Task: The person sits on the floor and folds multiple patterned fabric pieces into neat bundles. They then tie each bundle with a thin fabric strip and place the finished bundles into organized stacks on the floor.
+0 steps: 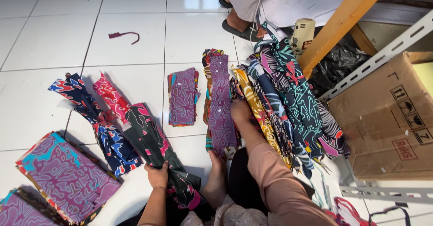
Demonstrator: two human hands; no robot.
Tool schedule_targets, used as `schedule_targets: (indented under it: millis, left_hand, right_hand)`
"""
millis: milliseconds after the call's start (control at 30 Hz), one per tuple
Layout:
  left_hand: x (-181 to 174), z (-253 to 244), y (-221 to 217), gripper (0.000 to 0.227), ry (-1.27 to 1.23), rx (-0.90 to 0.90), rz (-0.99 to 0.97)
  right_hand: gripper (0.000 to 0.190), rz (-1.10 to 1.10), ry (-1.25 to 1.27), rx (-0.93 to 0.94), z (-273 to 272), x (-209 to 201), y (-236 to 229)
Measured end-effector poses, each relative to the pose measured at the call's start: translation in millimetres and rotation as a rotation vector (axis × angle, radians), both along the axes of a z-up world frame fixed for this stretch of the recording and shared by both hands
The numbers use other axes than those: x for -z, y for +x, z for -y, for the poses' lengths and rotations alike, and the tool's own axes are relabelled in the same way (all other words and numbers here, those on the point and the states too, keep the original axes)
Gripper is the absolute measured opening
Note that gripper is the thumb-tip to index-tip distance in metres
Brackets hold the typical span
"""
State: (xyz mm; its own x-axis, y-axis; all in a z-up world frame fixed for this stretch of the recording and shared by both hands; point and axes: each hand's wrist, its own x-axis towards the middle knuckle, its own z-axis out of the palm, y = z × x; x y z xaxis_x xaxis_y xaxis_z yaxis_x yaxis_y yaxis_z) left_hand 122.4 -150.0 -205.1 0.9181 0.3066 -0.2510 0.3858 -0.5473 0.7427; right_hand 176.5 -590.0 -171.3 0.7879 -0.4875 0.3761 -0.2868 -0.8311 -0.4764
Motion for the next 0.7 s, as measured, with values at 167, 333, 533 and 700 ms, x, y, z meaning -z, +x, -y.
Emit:
schedule_targets:
  millis: [167, 333, 533, 700]
  left_hand:
    - [-0.8, 3.3, 5.8, 0.093, -0.058, -0.033, 0.029]
    - [0.8, -8.6, 13.4, 0.092, -0.074, -0.022, 0.077]
    - [5.5, -15.8, 17.3, 0.104, -0.111, -0.037, 0.026]
    - [6.2, -17.0, 19.0, 0.105, -0.176, -0.017, 0.036]
  right_hand:
    - [0.026, -0.363, 0.010, 0.207, 41.4, 12.2, -6.5]
    - [0.028, -0.446, 0.023, 0.282, 34.6, 28.3, 2.1]
    - [0.017, -0.118, 0.390, 0.207, 51.6, 25.4, -8.7]
    - [0.035, -0.079, 0.114, 0.045, 22.2, 20.0, -9.0]
